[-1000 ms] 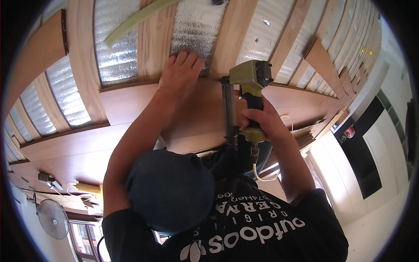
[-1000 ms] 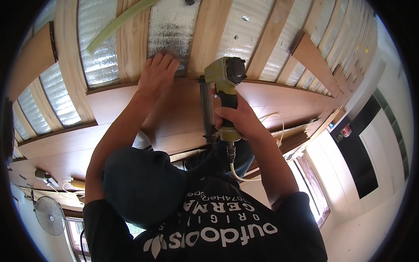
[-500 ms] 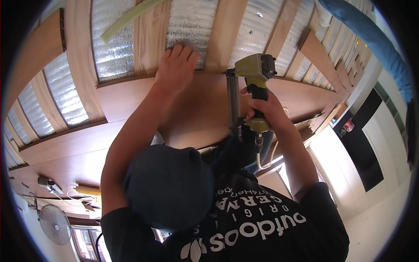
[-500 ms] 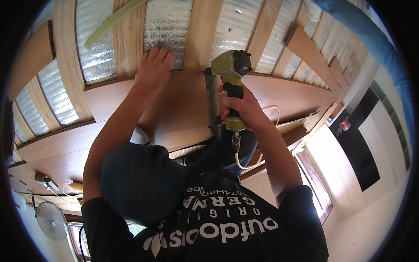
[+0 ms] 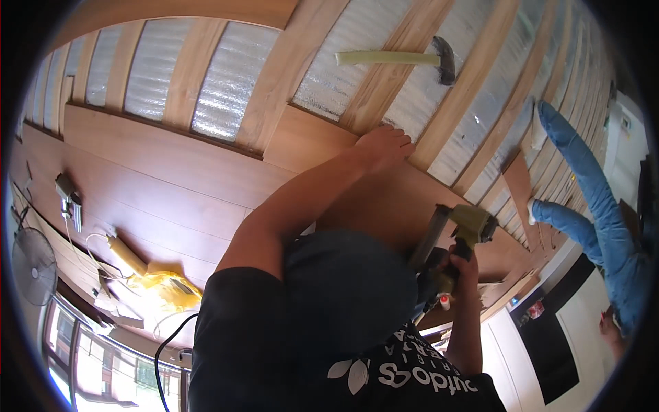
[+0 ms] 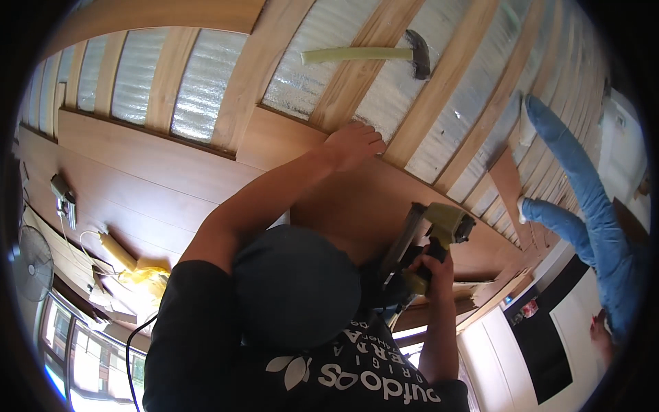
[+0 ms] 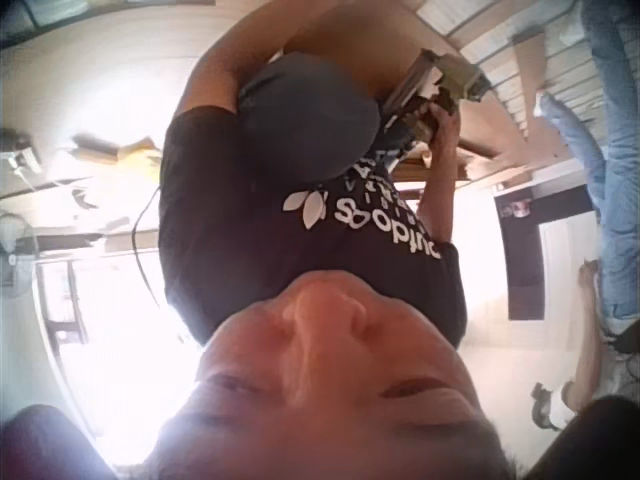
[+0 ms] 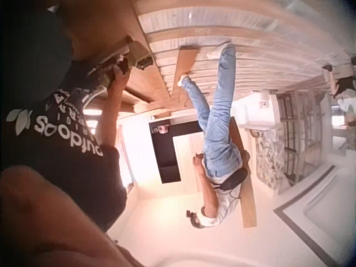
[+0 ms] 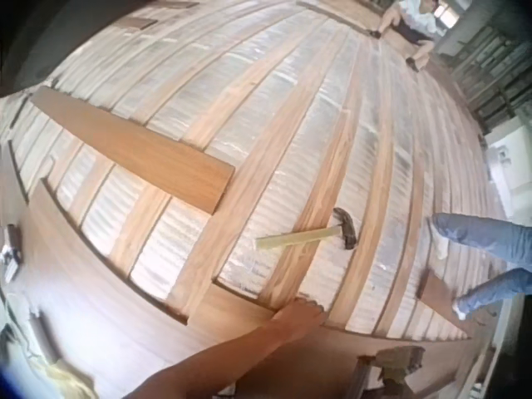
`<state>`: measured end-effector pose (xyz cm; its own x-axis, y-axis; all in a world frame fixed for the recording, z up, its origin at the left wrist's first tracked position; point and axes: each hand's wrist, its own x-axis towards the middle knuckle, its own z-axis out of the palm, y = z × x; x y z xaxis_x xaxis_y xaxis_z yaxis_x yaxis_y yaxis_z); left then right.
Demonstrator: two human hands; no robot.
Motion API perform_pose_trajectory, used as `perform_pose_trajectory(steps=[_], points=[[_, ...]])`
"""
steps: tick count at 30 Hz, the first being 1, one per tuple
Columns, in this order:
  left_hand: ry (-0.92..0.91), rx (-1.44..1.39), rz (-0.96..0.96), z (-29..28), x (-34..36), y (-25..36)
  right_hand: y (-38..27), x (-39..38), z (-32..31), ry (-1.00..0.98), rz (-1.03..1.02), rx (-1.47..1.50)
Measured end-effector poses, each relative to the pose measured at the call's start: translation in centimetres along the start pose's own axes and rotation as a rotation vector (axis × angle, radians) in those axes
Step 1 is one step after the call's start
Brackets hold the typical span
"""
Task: The person installs wooden floor planks by applying glue to the edges, positioning them onto the subfloor, and securing them using a hammer and a pneumatic nail gun.
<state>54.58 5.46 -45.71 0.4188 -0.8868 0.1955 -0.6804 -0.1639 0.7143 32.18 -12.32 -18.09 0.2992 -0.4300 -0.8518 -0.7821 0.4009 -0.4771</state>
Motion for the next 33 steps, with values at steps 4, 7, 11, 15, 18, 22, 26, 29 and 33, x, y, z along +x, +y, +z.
perform_pose_trajectory(steps=[4, 7, 11, 15, 18, 22, 26, 29, 33], points=[[-0.174, 0.107, 0.066, -0.7, -3.5, 0.6, 3.9, -5.0, -3.2, -0.056, -0.050, 0.069], [-0.204, 0.162, 0.039, -3.1, -8.1, 1.4, 8.9, -7.9, -7.8, -0.041, -0.067, 0.252], [-0.023, 0.341, -0.122, -5.8, -17.1, 2.1, 16.0, -8.9, -12.7, -0.130, -0.134, 0.632], [-0.075, 0.519, -0.358, -8.4, -23.3, 4.8, 25.1, -8.1, -17.8, -0.131, -0.136, 0.848], [0.119, 0.623, -0.448, -6.8, -28.2, 5.0, 30.6, -8.0, -19.7, -0.111, -0.239, 0.917], [0.031, 0.389, -0.794, -6.5, -32.9, 13.5, 32.2, -8.5, -20.5, -0.215, -0.286, 0.857], [-0.193, -0.053, -0.965, -5.1, -26.4, 19.8, 34.4, -8.7, -22.9, -0.304, -0.352, 0.936], [-0.384, -0.453, -1.054, -5.1, -16.6, 23.5, 34.2, -8.9, -22.7, -0.281, -0.382, 0.984], [-0.495, -0.941, -0.768, -1.3, -6.7, 27.6, 34.2, -9.4, -23.1, -0.308, -0.389, 0.961]])
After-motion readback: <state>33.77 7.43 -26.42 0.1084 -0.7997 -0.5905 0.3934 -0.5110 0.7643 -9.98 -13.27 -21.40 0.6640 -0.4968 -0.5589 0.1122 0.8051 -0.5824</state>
